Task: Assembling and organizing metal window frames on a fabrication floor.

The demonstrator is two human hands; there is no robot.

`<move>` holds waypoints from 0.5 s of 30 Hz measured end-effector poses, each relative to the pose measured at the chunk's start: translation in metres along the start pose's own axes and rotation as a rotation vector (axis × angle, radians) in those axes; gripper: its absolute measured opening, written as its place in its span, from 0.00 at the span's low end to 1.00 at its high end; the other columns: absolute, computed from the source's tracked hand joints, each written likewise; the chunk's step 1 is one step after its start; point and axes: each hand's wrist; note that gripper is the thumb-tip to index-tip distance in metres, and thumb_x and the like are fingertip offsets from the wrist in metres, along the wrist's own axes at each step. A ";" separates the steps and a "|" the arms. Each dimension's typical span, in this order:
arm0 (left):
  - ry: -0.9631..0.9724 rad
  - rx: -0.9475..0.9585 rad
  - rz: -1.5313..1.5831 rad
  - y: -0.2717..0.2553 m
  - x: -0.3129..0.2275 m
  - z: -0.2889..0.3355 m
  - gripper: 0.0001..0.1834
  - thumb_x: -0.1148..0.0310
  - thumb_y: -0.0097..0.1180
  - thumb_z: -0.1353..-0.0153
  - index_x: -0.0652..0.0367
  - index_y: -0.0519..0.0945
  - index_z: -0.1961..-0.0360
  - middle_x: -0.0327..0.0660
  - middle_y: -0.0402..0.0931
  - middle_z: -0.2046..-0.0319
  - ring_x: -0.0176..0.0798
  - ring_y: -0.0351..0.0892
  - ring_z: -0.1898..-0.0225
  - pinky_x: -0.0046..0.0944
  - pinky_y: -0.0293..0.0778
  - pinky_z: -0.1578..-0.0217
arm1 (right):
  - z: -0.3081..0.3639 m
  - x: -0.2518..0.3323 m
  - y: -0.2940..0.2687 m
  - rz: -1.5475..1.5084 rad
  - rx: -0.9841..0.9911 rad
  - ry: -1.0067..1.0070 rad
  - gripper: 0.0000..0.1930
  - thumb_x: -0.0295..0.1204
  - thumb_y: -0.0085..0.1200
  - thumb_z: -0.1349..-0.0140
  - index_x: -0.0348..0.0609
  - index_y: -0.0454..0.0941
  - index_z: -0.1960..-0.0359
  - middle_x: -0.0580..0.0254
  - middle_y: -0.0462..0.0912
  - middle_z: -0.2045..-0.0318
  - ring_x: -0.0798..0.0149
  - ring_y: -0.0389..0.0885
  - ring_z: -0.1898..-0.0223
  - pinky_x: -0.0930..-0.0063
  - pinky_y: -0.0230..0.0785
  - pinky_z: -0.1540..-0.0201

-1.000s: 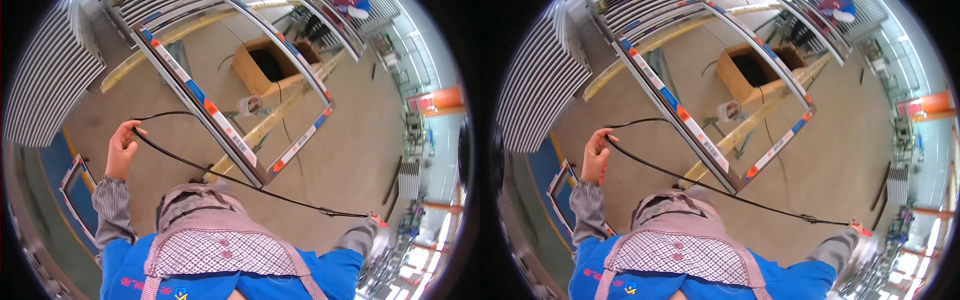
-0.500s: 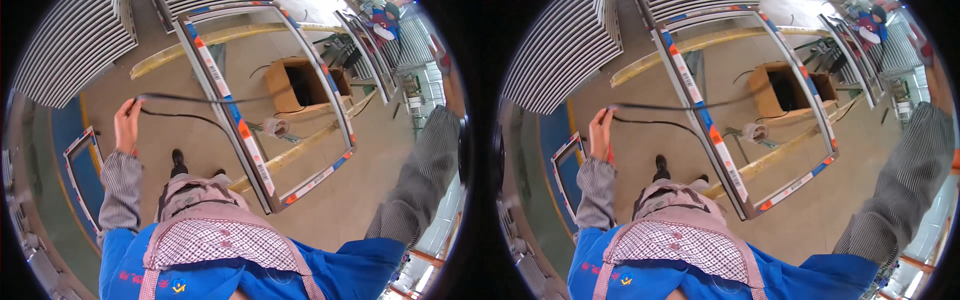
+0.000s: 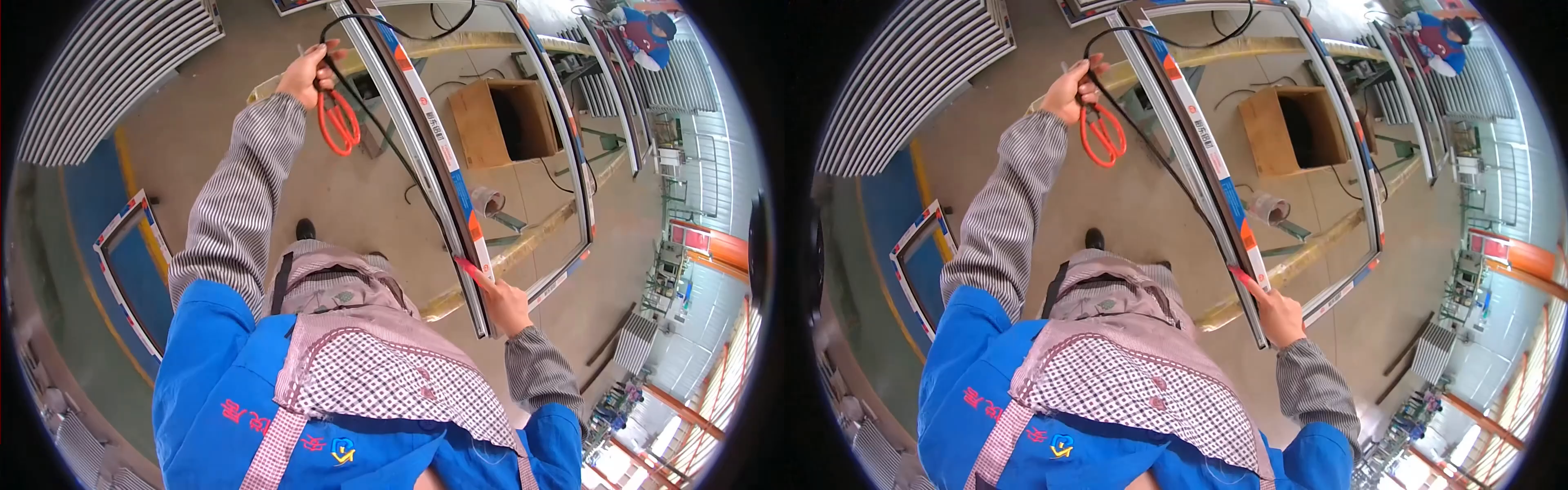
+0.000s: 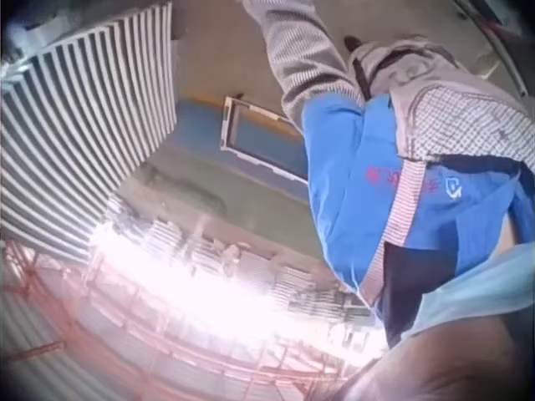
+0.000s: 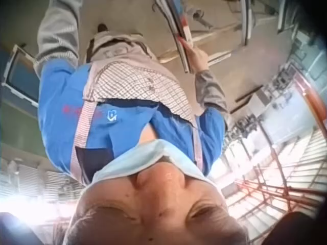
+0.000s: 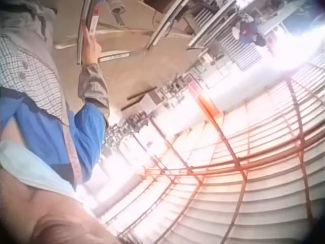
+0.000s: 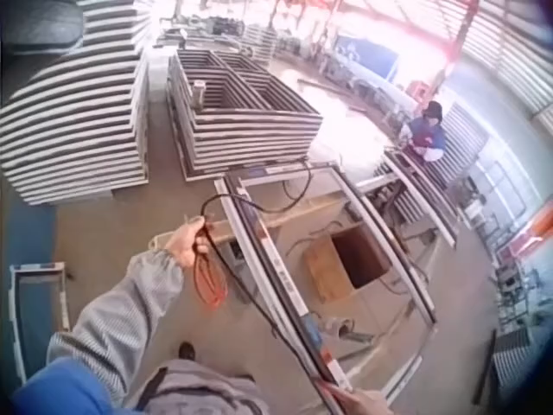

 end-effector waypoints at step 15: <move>-0.126 0.062 0.022 0.012 -0.005 -0.114 0.05 0.70 0.51 0.40 0.55 0.76 0.63 0.29 0.70 0.74 0.19 0.56 0.85 0.21 0.55 0.87 | -0.049 0.010 -0.036 0.001 0.005 -0.051 0.26 0.25 0.45 0.45 0.67 0.67 0.45 0.58 0.74 0.81 0.58 0.76 0.82 0.63 0.66 0.80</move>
Point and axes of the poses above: each hand's wrist, its own z-axis away from the middle knuckle, its own y-axis out of the palm, x = y × z
